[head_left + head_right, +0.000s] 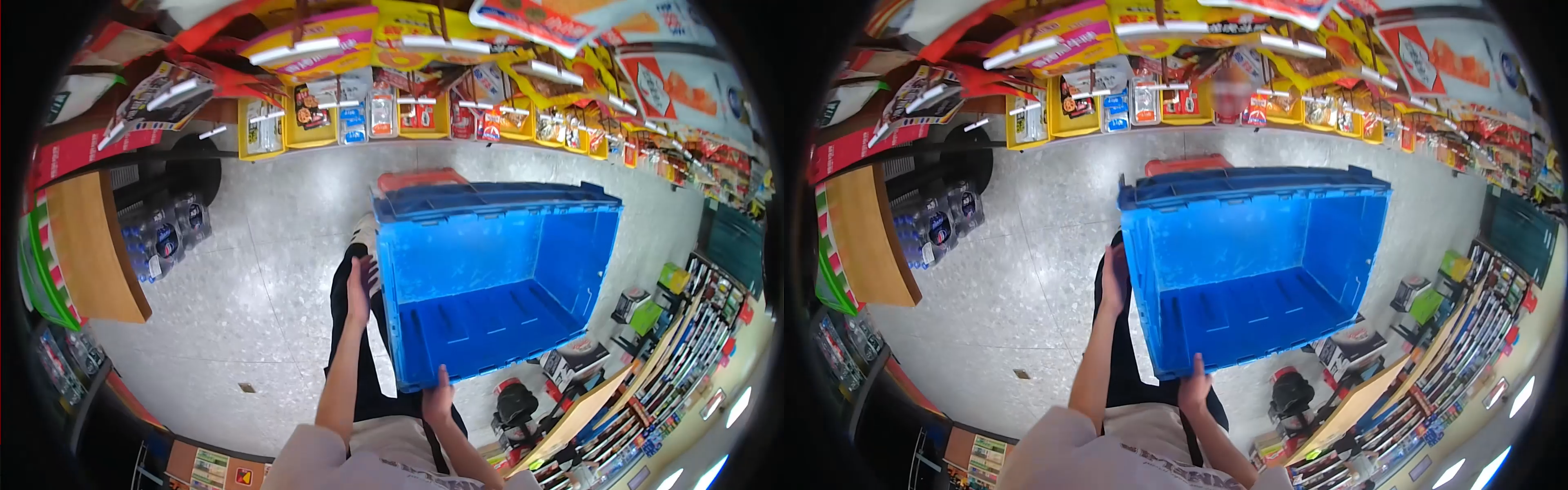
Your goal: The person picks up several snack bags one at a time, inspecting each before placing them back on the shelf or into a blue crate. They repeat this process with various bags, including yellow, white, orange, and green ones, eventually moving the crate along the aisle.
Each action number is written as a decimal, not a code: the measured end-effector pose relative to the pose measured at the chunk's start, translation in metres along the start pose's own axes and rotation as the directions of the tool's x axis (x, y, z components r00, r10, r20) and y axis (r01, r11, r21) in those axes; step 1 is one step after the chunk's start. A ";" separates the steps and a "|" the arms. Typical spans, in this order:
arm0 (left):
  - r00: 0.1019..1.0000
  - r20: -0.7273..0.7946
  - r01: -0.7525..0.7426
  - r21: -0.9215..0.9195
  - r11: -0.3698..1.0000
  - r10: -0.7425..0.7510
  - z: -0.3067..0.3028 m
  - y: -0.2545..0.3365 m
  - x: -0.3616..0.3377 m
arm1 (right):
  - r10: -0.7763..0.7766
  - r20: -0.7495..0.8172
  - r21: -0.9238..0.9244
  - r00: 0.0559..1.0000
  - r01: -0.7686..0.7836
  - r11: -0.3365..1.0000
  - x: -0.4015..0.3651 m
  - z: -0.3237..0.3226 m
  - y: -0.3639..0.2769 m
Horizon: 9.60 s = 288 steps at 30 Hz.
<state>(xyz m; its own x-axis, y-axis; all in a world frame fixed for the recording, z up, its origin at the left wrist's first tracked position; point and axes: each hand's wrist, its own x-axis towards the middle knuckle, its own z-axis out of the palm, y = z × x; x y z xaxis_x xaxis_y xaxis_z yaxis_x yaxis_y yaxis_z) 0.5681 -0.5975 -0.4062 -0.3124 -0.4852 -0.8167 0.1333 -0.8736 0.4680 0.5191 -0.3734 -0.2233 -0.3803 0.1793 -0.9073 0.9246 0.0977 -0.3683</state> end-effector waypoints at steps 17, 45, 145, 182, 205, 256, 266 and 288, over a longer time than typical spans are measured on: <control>0.977 0.094 -0.205 0.680 0.704 0.193 0.090 0.097 -0.101 | -0.140 -0.256 0.077 0.956 0.164 0.983 0.067 -0.017 -0.053; 0.960 0.166 -0.267 0.781 0.565 0.224 -0.011 0.110 -0.128 | -0.037 0.024 0.187 0.999 0.032 0.982 0.046 -0.004 0.010; 0.953 -0.176 0.162 0.984 0.078 0.248 -0.090 -0.250 -0.337 | -0.467 0.260 0.225 0.845 0.417 0.881 0.101 -0.438 -0.214; 0.944 0.216 -0.303 0.264 0.916 0.250 0.553 -0.121 -0.251 | -0.238 0.926 -0.171 0.293 0.888 0.426 0.091 -0.137 -0.664; 0.503 -0.059 -0.840 -0.269 0.472 0.862 0.740 0.241 -0.274 | -0.481 0.605 0.647 -0.634 0.744 -0.168 -0.182 0.225 -0.768; 0.371 -0.121 -0.781 -0.577 0.239 0.921 0.689 0.207 -0.316 | -0.430 0.761 0.619 -0.486 0.741 0.259 -0.229 0.205 -0.752; 0.347 -0.124 -0.778 -0.592 0.211 0.930 0.681 0.197 -0.328 | -0.352 0.787 0.606 -0.507 0.745 0.280 -0.228 0.196 -0.739; 0.520 -0.431 -0.842 -0.401 0.360 0.737 0.574 0.041 -0.322 | 0.193 0.952 0.096 -0.238 0.828 0.552 -0.089 0.080 -0.645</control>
<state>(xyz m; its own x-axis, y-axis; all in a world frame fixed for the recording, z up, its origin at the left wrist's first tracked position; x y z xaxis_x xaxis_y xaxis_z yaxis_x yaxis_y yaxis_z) 0.1340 -0.4558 0.0698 0.3409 -0.9127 -0.2254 0.6881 0.0789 0.7213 -0.0413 -0.5307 0.0783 0.2904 -0.9557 -0.0477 0.1975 0.1087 -0.9743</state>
